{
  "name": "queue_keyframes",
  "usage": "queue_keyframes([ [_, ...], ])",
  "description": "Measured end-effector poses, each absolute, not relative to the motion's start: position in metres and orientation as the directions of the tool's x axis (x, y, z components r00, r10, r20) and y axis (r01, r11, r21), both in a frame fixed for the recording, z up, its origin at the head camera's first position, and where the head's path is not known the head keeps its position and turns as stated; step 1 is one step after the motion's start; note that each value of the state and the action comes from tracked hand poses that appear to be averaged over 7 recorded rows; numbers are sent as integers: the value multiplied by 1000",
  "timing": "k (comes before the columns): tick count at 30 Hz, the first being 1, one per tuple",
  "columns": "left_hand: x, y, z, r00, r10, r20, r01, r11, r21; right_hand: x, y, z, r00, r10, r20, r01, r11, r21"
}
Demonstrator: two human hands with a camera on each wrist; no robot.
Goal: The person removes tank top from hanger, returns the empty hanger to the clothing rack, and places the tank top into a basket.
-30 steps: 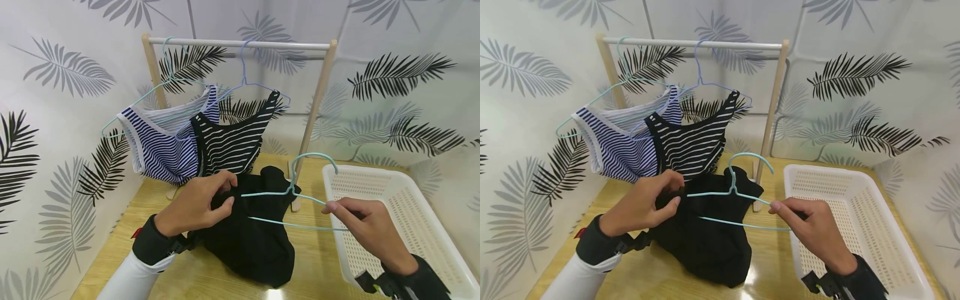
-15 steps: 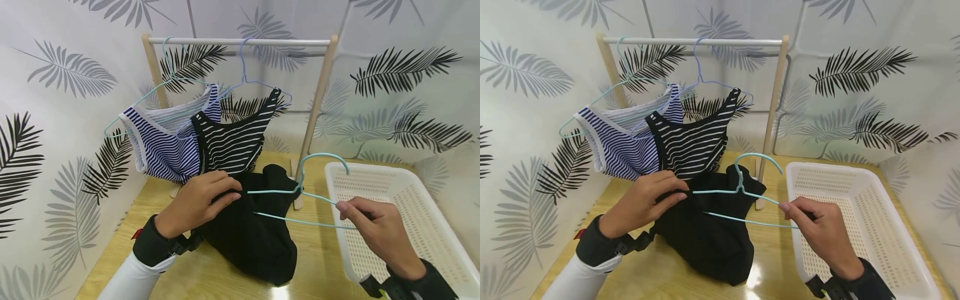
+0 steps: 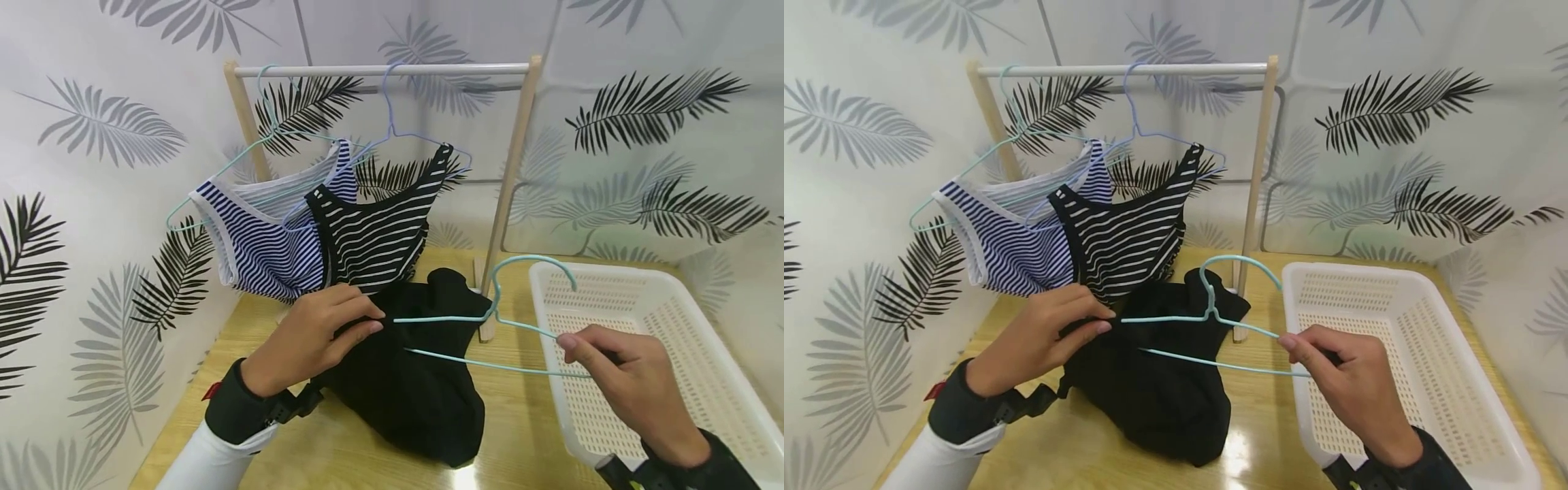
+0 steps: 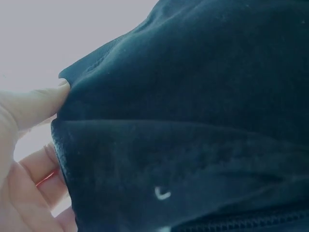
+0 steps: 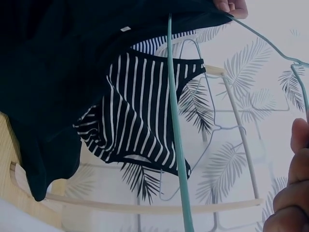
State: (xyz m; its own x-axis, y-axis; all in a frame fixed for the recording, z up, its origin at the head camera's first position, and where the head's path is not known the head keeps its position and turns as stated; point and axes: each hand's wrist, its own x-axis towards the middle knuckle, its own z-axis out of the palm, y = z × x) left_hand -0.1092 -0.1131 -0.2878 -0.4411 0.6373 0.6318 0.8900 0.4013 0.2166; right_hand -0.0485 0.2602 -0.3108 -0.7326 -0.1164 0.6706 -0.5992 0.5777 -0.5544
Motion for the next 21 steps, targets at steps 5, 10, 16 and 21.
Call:
queue_keyframes([
  [5,-108,-120,-291,-472,613,633,873,425,239,-47,266,-306,-733,-74,676,-573,602,-556],
  [10,-111,-125,-292,-483,605,634,864,447,232,-46,273,-302,-732,-52,680,-568,599,-565],
  [16,-113,-129,-293,-493,597,633,856,463,230,-45,281,-298,-739,-41,672,-555,602,-574],
  [21,-118,-131,-295,-489,593,640,859,457,232,-42,289,-296,-754,-22,656,-543,582,-605],
])
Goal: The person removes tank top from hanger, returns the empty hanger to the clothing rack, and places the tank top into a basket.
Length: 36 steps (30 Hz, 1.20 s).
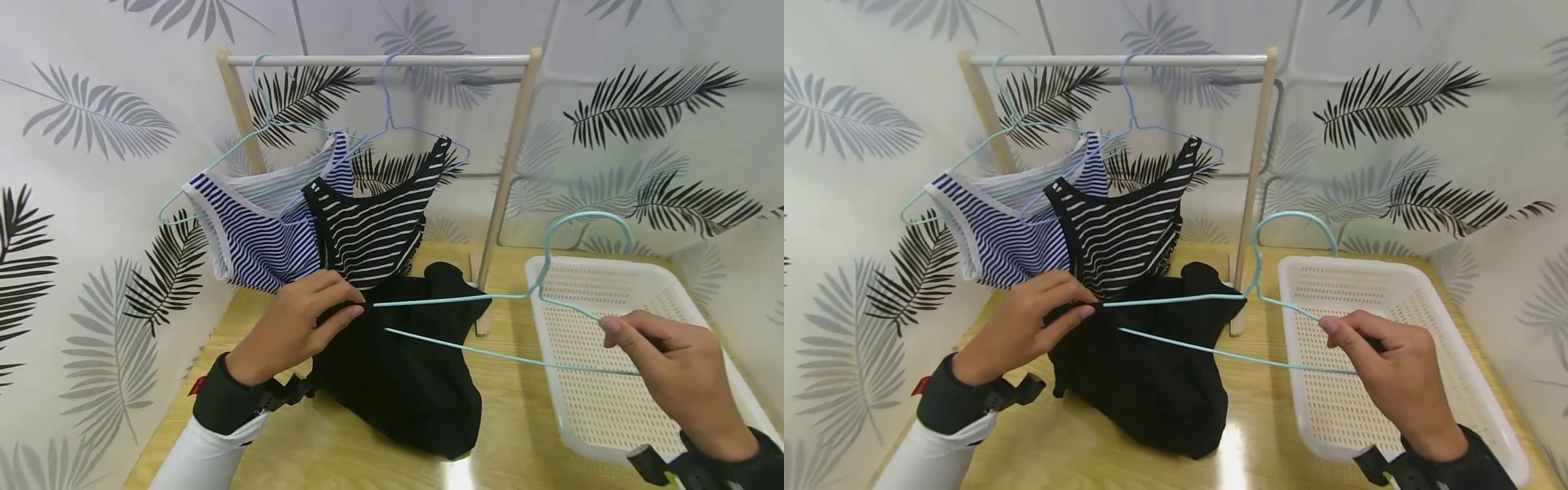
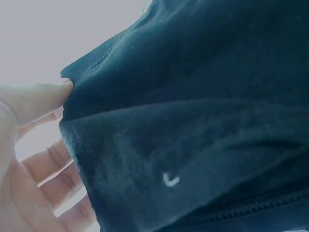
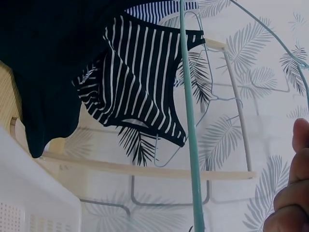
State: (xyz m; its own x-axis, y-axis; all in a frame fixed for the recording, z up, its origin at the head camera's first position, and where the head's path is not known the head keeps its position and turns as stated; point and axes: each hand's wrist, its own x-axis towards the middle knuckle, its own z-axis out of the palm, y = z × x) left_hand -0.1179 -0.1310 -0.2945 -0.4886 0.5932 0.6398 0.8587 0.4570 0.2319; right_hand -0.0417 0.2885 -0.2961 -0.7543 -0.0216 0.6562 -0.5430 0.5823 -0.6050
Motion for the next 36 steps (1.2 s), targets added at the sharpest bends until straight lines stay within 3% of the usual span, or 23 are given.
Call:
queue_keyframes([
  [9,-123,-138,-294,-501,578,644,847,480,229,-35,295,-290,-792,58,608,-428,657,-621],
  [22,-123,-150,-300,-557,536,635,806,533,258,-31,299,-292,-800,93,593,-394,664,-636],
  [36,-130,-152,-313,-596,551,584,767,605,212,-29,302,-293,-792,109,601,-408,638,-654],
])
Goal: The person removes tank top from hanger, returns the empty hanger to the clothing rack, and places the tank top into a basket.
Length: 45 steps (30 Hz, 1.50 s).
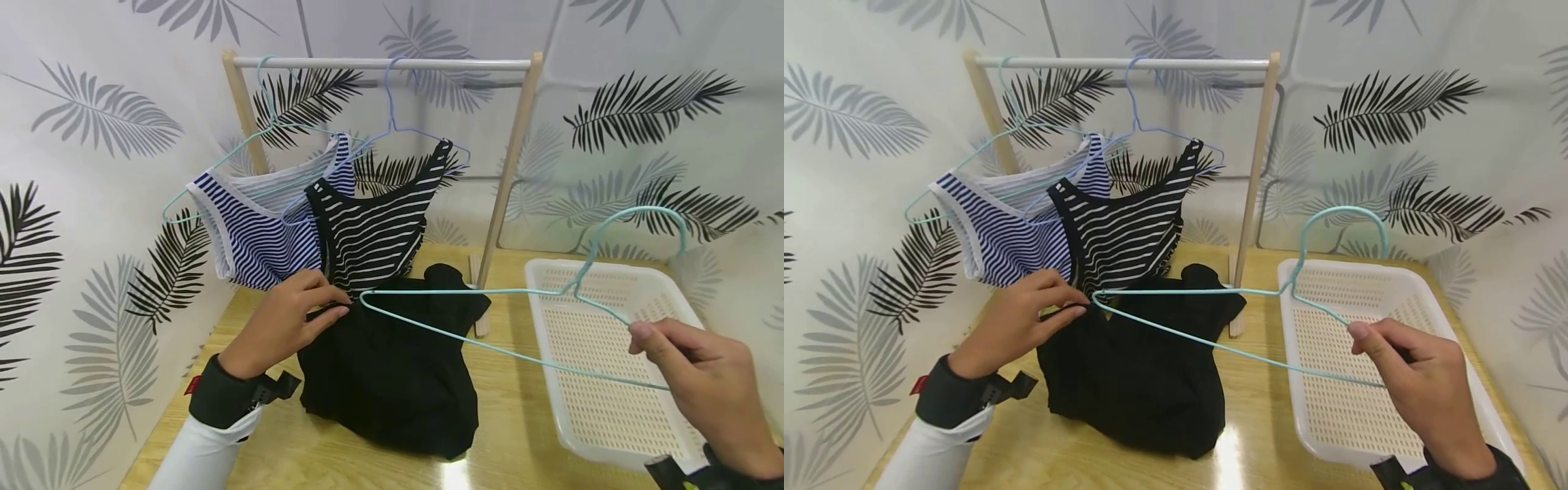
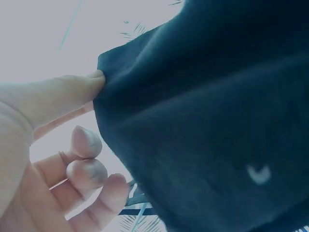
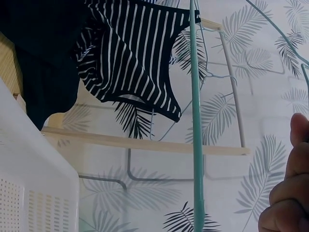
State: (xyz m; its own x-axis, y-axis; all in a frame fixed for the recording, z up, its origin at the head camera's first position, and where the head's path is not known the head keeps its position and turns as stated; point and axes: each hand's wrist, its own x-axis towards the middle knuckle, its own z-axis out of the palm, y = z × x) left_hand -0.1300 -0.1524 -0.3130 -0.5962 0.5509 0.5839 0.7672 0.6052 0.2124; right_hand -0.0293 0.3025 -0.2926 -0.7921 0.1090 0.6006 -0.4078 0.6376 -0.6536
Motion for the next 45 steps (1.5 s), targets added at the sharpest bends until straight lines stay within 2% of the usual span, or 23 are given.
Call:
queue_keyframes([
  [8,-132,-149,-318,-656,572,493,742,606,285,-28,299,-295,-804,127,580,-367,662,-654],
  [22,-138,-127,-340,-649,600,467,749,613,253,-34,297,-306,-797,92,597,-436,595,-675],
  [30,-138,-126,-343,-674,622,399,738,589,329,-34,296,-309,-805,73,588,-440,592,-676],
  [34,-139,-126,-343,-669,615,417,742,577,341,-36,297,-309,-802,68,593,-449,587,-674],
  [39,-140,-127,-342,-655,616,437,753,585,303,-36,297,-309,-803,72,592,-435,608,-664],
  [45,-141,-129,-337,-668,597,444,739,602,302,-37,296,-309,-821,62,568,-418,613,-671],
])
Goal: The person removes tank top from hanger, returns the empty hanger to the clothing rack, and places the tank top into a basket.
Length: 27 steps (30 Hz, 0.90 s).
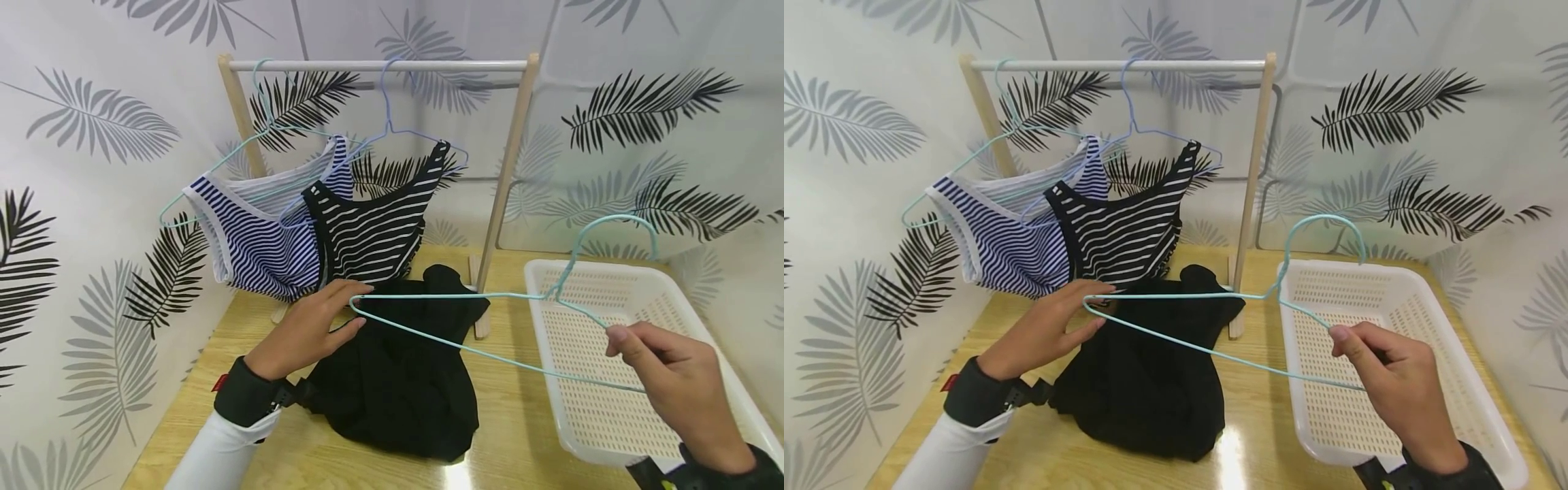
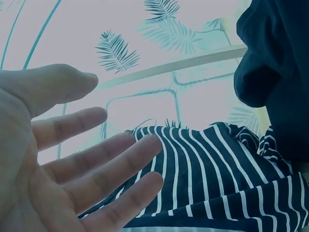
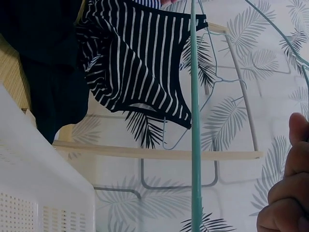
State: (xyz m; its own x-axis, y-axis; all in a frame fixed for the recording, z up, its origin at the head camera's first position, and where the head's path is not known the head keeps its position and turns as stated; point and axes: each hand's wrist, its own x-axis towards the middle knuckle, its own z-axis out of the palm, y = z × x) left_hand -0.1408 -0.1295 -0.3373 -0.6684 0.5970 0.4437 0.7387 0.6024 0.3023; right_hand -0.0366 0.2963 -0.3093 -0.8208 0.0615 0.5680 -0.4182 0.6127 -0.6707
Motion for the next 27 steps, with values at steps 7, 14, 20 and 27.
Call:
queue_keyframes([
  [7,-144,-131,-333,-650,562,512,743,610,274,-37,296,-310,-834,40,551,-405,633,-660],
  [14,-137,-131,-323,-605,608,515,790,541,290,-38,293,-310,-826,1,563,-442,618,-650],
  [20,-127,-121,-316,-535,675,508,843,470,262,-42,288,-309,-823,-36,566,-466,613,-638],
  [27,-123,-115,-312,-502,684,529,865,404,298,-47,278,-307,-809,-100,579,-508,614,-604],
])
